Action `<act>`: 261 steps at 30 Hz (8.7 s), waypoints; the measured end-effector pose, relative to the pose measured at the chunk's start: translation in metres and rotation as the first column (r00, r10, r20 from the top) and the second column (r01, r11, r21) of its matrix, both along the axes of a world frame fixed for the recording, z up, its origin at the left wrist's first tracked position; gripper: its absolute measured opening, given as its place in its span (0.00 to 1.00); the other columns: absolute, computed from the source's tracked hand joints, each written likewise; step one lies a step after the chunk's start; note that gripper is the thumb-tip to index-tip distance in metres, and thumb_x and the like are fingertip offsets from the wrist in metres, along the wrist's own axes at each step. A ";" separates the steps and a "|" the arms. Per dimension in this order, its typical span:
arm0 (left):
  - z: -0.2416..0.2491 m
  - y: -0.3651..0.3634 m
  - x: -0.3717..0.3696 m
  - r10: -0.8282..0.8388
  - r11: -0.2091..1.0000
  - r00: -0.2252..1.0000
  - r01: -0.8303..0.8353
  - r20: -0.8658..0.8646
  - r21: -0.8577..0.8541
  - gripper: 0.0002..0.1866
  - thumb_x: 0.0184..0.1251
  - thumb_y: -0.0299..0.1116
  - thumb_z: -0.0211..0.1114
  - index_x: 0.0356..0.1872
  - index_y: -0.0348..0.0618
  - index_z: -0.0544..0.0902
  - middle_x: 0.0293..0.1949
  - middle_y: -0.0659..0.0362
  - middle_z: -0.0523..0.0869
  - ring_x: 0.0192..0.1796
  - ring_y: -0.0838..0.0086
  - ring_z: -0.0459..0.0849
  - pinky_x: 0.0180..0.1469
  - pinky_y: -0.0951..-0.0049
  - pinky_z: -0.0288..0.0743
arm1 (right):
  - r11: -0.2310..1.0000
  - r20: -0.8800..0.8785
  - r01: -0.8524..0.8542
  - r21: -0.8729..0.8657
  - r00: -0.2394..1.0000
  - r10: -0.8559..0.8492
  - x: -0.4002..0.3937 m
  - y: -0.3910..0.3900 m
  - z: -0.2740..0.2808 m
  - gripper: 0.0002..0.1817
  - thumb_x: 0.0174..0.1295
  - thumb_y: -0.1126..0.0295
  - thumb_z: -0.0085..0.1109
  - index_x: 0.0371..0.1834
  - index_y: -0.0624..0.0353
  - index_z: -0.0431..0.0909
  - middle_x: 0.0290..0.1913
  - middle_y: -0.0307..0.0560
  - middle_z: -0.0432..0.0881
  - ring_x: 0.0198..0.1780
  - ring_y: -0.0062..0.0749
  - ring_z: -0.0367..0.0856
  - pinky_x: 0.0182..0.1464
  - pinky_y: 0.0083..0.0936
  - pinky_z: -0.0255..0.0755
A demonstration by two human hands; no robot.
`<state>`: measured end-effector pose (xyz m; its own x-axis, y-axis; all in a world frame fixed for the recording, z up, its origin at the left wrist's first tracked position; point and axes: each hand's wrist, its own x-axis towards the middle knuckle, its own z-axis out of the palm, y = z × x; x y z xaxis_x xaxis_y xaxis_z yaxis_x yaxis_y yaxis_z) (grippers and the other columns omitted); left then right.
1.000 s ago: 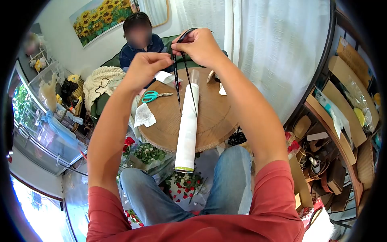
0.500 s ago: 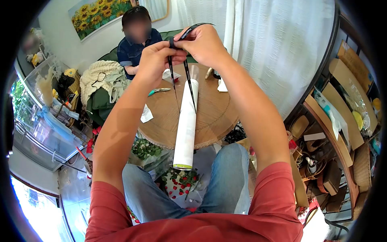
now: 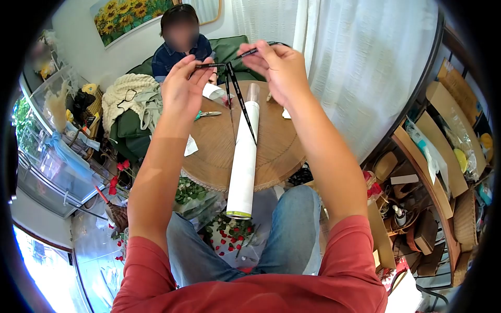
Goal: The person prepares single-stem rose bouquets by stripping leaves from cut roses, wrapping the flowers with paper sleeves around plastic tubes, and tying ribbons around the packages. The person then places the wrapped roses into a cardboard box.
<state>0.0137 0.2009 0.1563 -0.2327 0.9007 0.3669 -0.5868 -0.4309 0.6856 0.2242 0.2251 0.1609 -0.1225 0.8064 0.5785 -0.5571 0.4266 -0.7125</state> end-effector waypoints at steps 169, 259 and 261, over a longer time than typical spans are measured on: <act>-0.222 -0.012 0.035 0.426 0.872 0.016 -0.275 -0.905 0.405 0.13 0.66 0.30 0.63 0.21 0.36 0.77 0.27 0.41 0.84 0.28 0.40 0.83 0.34 0.43 0.79 | 0.736 0.258 0.582 -0.345 0.813 -0.522 -0.009 -0.002 -0.205 0.21 0.77 0.68 0.63 0.26 0.52 0.62 0.20 0.31 0.64 0.17 0.17 0.60 0.18 0.25 0.57; -0.216 -0.043 0.018 0.132 0.909 0.124 -0.411 -0.983 0.070 0.16 0.66 0.35 0.62 0.23 0.33 0.77 0.31 0.38 0.84 0.37 0.35 0.82 0.44 0.39 0.77 | 0.789 0.859 0.449 0.418 0.088 -0.505 0.089 -0.050 -0.187 0.29 0.62 0.52 0.77 0.18 0.65 0.76 0.17 0.56 0.72 0.18 0.43 0.64 0.24 0.39 0.62; -0.213 -0.045 0.015 0.086 0.903 0.101 -0.428 -0.991 0.035 0.15 0.66 0.35 0.62 0.23 0.33 0.79 0.31 0.37 0.85 0.37 0.35 0.83 0.44 0.40 0.77 | 0.804 0.877 0.440 0.399 0.074 -0.475 0.092 -0.047 -0.188 0.29 0.62 0.52 0.77 0.18 0.66 0.76 0.16 0.55 0.71 0.18 0.42 0.63 0.24 0.38 0.62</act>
